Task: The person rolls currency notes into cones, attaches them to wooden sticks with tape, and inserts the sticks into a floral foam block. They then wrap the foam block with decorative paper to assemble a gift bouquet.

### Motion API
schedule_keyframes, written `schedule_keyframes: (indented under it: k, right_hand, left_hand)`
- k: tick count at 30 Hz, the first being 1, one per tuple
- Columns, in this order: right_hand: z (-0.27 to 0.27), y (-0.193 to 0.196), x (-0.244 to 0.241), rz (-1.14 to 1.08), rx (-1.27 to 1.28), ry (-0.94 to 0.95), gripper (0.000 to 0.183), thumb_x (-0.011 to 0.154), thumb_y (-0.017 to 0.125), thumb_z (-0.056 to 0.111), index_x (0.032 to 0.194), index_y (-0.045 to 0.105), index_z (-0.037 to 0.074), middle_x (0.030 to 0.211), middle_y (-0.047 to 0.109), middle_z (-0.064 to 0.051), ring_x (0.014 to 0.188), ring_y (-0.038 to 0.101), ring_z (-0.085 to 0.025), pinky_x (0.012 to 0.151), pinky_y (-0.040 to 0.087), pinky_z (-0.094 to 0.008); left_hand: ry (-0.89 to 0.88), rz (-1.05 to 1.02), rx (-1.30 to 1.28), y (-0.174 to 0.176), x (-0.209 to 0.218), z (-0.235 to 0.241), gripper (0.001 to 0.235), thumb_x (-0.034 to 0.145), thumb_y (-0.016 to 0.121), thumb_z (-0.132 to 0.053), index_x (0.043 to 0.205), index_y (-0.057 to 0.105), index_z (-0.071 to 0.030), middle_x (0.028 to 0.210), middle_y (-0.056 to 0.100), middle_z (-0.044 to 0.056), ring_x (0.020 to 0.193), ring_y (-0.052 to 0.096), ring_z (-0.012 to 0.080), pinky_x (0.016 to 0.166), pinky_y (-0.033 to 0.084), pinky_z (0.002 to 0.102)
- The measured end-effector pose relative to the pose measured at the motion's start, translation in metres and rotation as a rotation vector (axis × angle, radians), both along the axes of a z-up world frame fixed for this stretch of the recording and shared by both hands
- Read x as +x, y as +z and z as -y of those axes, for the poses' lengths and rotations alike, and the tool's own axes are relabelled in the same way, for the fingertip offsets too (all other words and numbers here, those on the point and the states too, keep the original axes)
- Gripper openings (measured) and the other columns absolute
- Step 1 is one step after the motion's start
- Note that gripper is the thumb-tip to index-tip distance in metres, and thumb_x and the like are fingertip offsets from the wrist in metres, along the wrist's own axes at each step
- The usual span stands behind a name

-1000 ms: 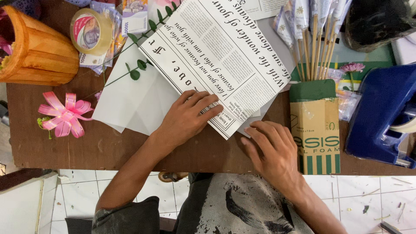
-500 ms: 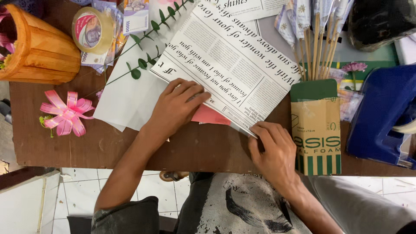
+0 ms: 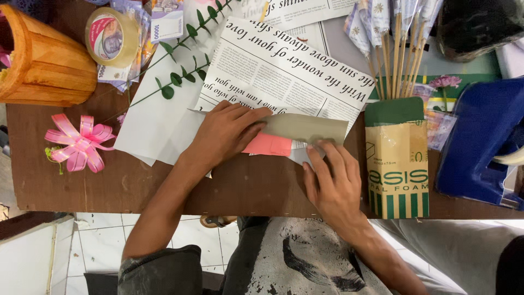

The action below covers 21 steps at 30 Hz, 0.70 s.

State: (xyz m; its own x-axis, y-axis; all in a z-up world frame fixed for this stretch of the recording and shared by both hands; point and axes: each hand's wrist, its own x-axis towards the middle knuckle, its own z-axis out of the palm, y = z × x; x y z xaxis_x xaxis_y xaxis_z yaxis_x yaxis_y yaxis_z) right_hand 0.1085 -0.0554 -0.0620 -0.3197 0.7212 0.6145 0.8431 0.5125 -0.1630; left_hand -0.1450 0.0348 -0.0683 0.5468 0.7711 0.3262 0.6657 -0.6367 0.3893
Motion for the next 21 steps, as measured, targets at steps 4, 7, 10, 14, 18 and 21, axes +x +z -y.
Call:
schedule_keyframes:
  k: [4,7,10,14,18,21]
  right_hand:
    - [-0.011,0.003,-0.005,0.064,-0.073,0.045,0.036,0.107,0.056,0.026,0.133,0.065,0.002,0.136,0.064,-0.022,0.128,0.061,-0.039,0.102,0.048,-0.048]
    - [-0.015,-0.002,-0.004,0.133,-0.184,0.001,0.045,0.106,0.058,0.035,0.136,0.063,0.003,0.14,0.062,-0.023,0.134,0.058,-0.039,0.111,0.043,-0.05]
    - [-0.017,-0.002,-0.004,0.147,-0.215,-0.042,0.048,0.105,0.058,0.04,0.136,0.063,0.003,0.139,0.062,-0.021,0.133,0.058,-0.038,0.113,0.042,-0.05]
    - [-0.017,0.0,-0.004,0.155,-0.219,-0.08,0.05,0.106,0.058,0.041,0.137,0.062,0.002,0.136,0.062,-0.023,0.13,0.06,-0.037,0.112,0.042,-0.053]
    - [-0.017,-0.013,-0.001,0.154,-0.268,-0.058,0.05,0.105,0.061,0.036,0.141,0.059,0.001,0.144,0.058,-0.024,0.136,0.055,-0.038,0.117,0.038,-0.052]
    - [-0.017,-0.007,-0.004,0.163,-0.302,-0.007,0.05,0.106,0.055,0.036,0.144,0.056,0.004,0.15,0.054,-0.022,0.142,0.05,-0.037,0.12,0.035,-0.052]
  left_hand:
    - [-0.007,-0.019,-0.015,-0.009,0.0,-0.002,0.037,0.099,0.071,-0.018,0.135,0.065,-0.018,0.087,0.072,0.009,0.09,0.075,0.0273,0.082,0.056,0.041]
    - [0.042,-0.048,0.201,-0.011,0.005,0.003,0.031,0.096,0.077,-0.023,0.126,0.069,-0.017,0.118,0.066,0.008,0.111,0.066,0.0318,0.094,0.05,0.048]
    - [0.031,-0.137,0.476,-0.025,0.013,0.019,0.023,0.1,0.071,-0.023,0.123,0.072,-0.022,0.122,0.066,0.006,0.119,0.063,0.0278,0.102,0.047,0.046]
    - [-0.092,-0.058,0.393,-0.025,0.035,0.023,0.026,0.105,0.064,-0.03,0.126,0.07,-0.016,0.128,0.067,0.007,0.121,0.065,0.0248,0.103,0.051,0.039]
    - [-0.093,-0.125,0.268,-0.03,0.037,0.022,0.051,0.106,0.056,-0.046,0.143,0.06,-0.011,0.142,0.061,0.015,0.134,0.059,0.0295,0.111,0.046,0.042]
    - [-0.085,-0.124,0.279,-0.032,0.037,0.024,0.052,0.108,0.05,-0.047,0.144,0.06,-0.011,0.142,0.061,0.014,0.134,0.059,0.0289,0.111,0.046,0.041]
